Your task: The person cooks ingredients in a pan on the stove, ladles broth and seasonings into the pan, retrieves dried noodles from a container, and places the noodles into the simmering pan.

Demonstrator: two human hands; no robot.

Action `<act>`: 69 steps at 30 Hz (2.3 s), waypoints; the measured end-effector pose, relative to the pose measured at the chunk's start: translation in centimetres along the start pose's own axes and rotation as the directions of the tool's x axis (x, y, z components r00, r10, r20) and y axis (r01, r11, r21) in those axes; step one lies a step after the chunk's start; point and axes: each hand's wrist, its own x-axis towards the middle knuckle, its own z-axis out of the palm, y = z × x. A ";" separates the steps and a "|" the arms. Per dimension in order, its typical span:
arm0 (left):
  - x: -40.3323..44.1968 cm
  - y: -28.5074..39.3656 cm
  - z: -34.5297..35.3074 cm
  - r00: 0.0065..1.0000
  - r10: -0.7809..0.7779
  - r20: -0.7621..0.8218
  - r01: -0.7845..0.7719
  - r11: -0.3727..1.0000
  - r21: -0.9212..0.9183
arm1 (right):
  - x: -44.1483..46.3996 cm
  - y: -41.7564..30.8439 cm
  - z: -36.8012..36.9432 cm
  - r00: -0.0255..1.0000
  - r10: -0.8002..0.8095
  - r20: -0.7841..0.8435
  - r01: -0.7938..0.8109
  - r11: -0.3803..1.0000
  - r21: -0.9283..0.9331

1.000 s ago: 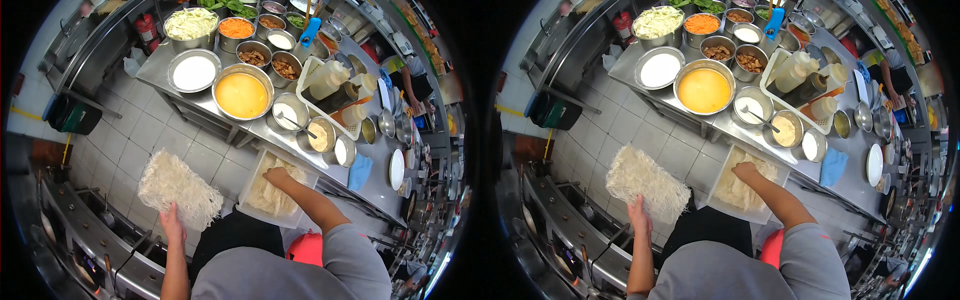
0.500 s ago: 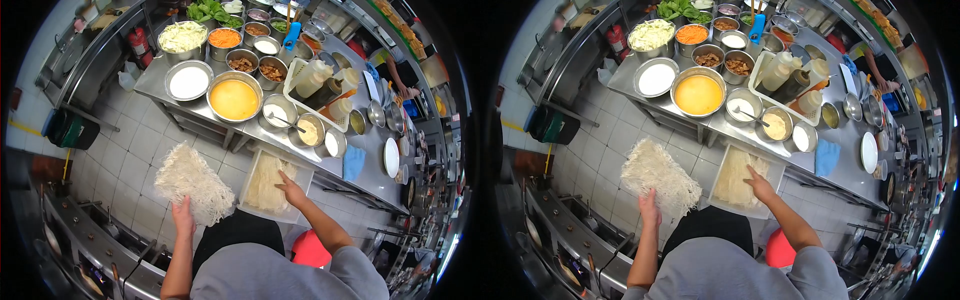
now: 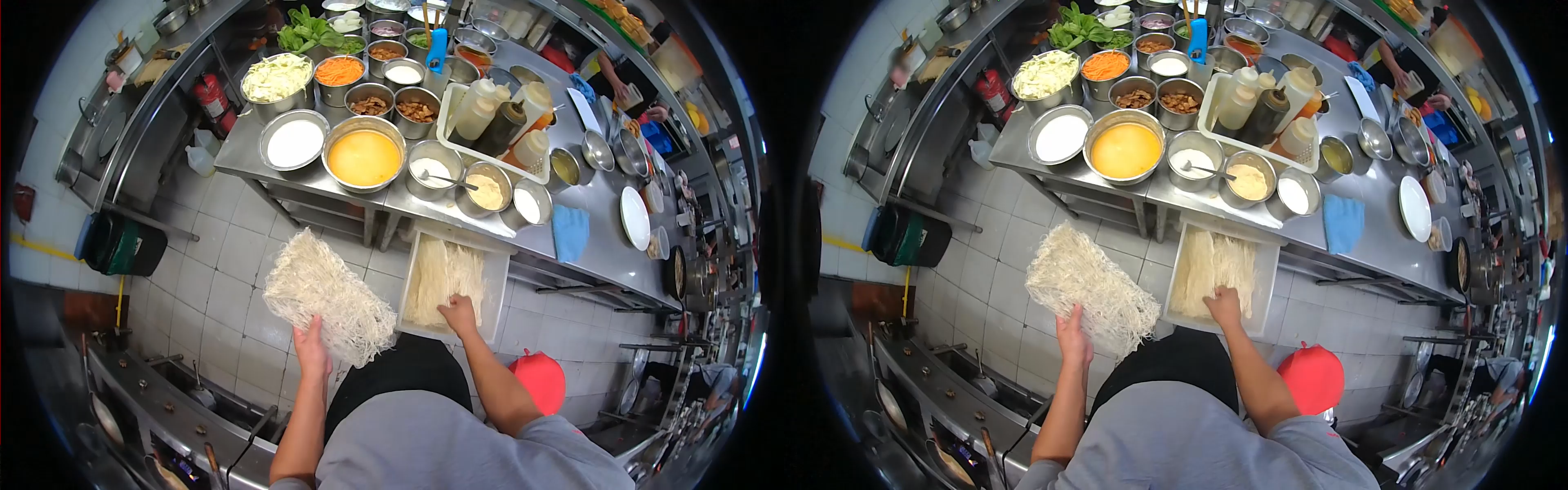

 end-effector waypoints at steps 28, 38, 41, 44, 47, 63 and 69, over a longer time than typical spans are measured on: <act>0.3 -0.4 -1.0 0.994 -0.099 0.041 0.099 0.995 -0.008 | -5.5 3.0 -8.6 0.949 0.080 0.305 -0.313 0.107 0.944; 0.7 -1.5 0.2 0.972 -0.208 0.111 0.196 0.974 0.109 | -9.8 8.4 -6.1 0.874 0.184 0.449 -0.482 0.214 0.850; 0.8 -1.5 0.3 0.969 -0.202 0.142 0.187 0.976 0.112 | -9.5 8.2 -6.0 0.870 0.199 0.451 -0.491 0.268 0.829; 0.9 -0.9 0.5 0.969 -0.212 0.129 0.194 0.971 0.139 | -8.7 8.0 -6.0 0.882 0.244 0.403 -0.471 0.427 0.772; 1.1 -1.1 0.1 0.973 -0.187 0.138 0.170 0.977 0.127 | -8.0 8.1 -5.4 0.985 0.165 0.053 -0.170 0.868 0.466; 0.3 -2.0 -2.8 0.982 -0.184 0.052 0.174 0.972 0.158 | 3.8 2.0 -5.8 0.933 -0.281 0.226 0.337 0.902 -0.268; -0.5 -1.8 -3.3 0.988 -0.153 0.001 0.152 0.982 0.113 | 6.1 5.0 -3.7 0.947 -0.225 0.228 0.277 0.932 -0.232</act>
